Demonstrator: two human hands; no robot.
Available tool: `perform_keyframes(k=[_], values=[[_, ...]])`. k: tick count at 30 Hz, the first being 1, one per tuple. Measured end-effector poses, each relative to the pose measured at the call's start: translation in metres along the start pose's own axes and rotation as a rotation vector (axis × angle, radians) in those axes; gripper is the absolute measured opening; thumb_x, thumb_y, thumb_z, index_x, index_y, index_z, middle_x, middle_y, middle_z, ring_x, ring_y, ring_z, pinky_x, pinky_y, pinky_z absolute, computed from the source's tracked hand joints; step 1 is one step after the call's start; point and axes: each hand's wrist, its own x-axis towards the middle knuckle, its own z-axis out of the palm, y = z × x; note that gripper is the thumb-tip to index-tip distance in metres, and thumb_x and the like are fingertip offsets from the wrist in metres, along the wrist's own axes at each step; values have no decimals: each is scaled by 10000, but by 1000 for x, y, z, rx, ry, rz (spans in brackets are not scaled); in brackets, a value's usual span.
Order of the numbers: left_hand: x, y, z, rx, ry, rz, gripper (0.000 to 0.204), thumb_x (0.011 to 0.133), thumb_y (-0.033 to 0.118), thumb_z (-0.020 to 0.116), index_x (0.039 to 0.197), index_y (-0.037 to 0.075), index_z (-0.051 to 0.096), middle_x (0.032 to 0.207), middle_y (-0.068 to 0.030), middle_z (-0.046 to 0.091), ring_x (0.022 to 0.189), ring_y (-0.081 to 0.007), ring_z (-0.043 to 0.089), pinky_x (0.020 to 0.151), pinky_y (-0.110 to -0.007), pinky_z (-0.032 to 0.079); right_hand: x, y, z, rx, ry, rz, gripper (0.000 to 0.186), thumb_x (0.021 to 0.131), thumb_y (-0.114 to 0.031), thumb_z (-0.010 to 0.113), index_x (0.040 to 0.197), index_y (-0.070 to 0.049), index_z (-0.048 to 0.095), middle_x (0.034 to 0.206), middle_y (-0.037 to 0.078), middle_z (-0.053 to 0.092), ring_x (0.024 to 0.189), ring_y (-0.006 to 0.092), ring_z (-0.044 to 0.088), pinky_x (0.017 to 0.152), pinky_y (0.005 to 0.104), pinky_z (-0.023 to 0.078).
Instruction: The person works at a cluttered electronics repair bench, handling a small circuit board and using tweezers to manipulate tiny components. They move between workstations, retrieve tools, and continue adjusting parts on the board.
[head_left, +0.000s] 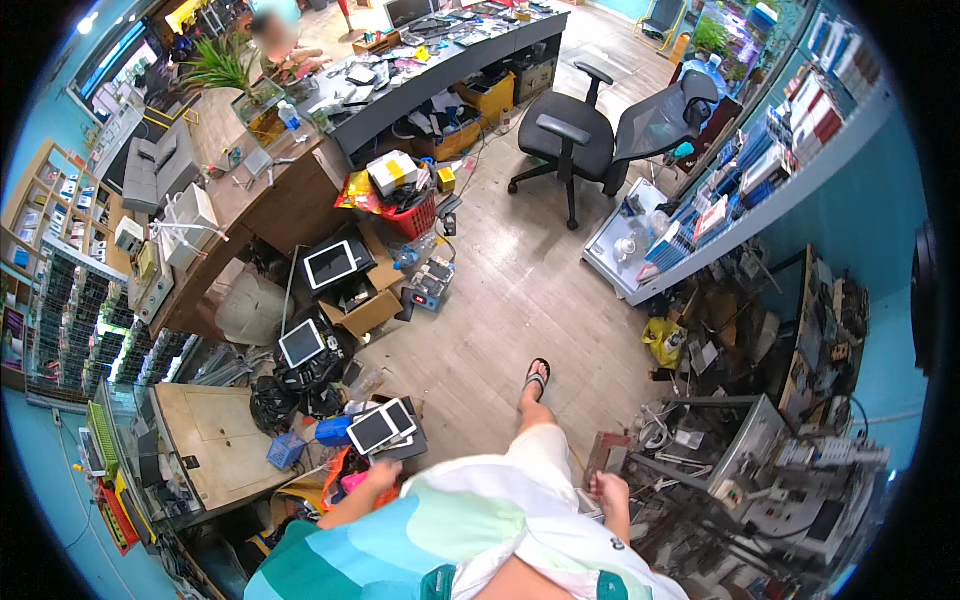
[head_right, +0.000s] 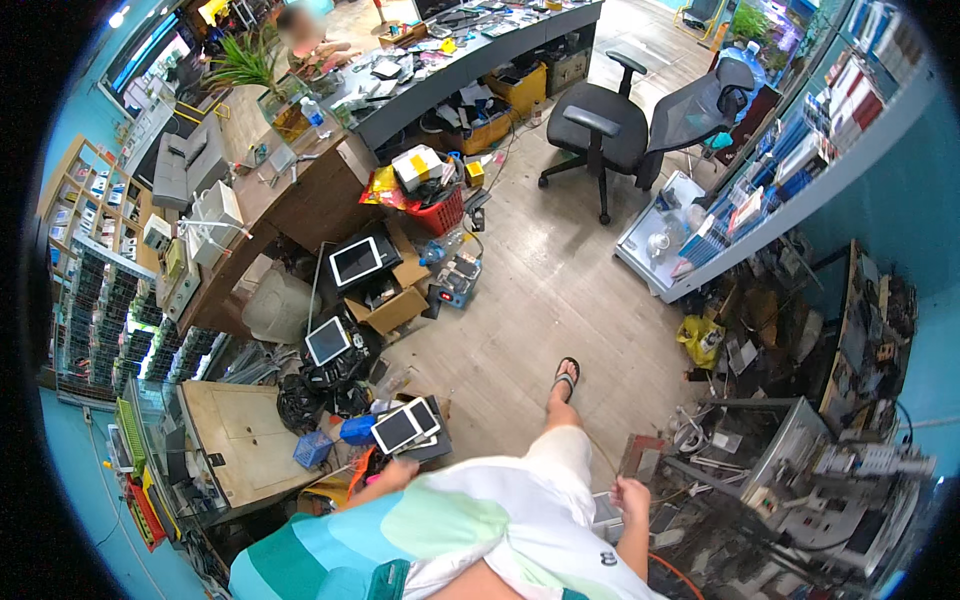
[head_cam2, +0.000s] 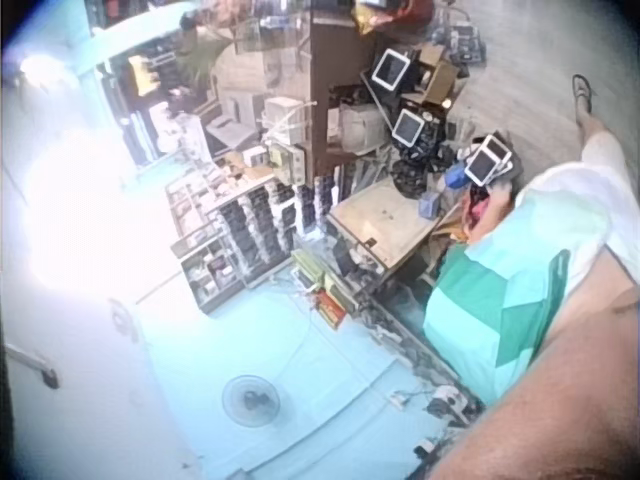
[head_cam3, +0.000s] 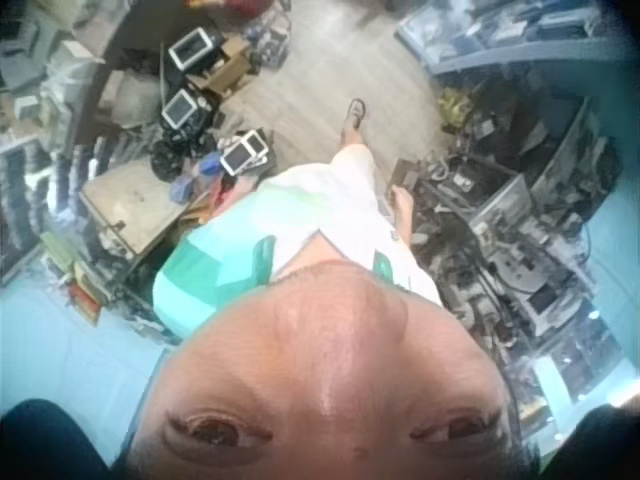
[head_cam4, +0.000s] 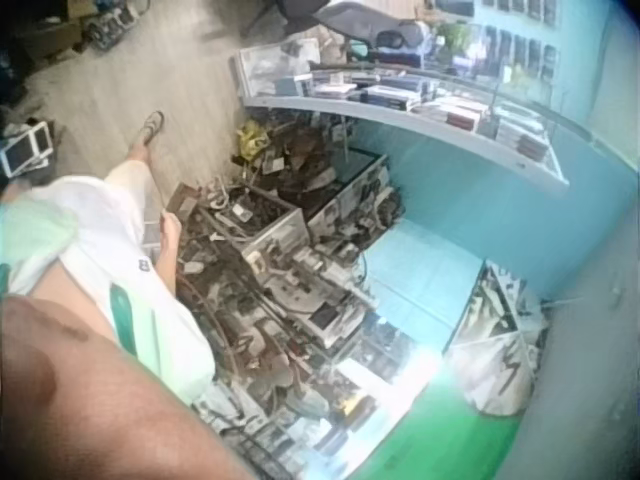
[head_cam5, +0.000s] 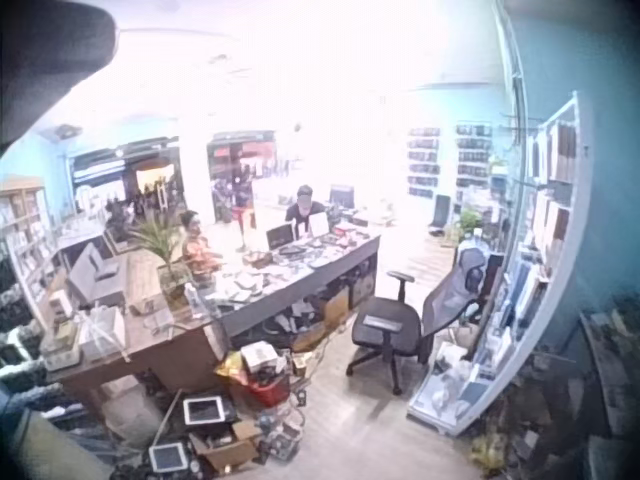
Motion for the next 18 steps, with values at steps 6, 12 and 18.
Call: perform_keyframes(k=[6, 12, 18], values=[[109, 243, -108, -625, 89, -225, 427, 1023, 339, 709, 1285, 7, 762, 1074, -128, 804, 962, -201, 743, 883, -362, 576, 151, -273, 59, -176, -104, -329, 258, 1028, -170, 695, 797, -63, 657, 673, 46, 653, 526, 173, 592, 495, 336, 474], [136, 282, -134, -710, 277, -256, 415, 988, 364, 730, 1226, 30, 791, 1059, -180, 800, 1005, -265, 747, 907, -406, 571, 229, -587, 184, -381, -214, -637, 245, 1012, -223, 749, 875, -25, 701, 763, 60, 715, 638, 134, 657, 539, 322, 509], [237, 243, -114, -76, -97, -242, 470, 1037, 435, 624, 1234, 32, 764, 985, -132, 791, 935, -273, 743, 850, -428, 581, 280, -751, 316, -553, -231, -723, 244, 1035, -257, 722, 942, -31, 735, 874, 66, 758, 690, 126, 674, 611, 309, 538]])
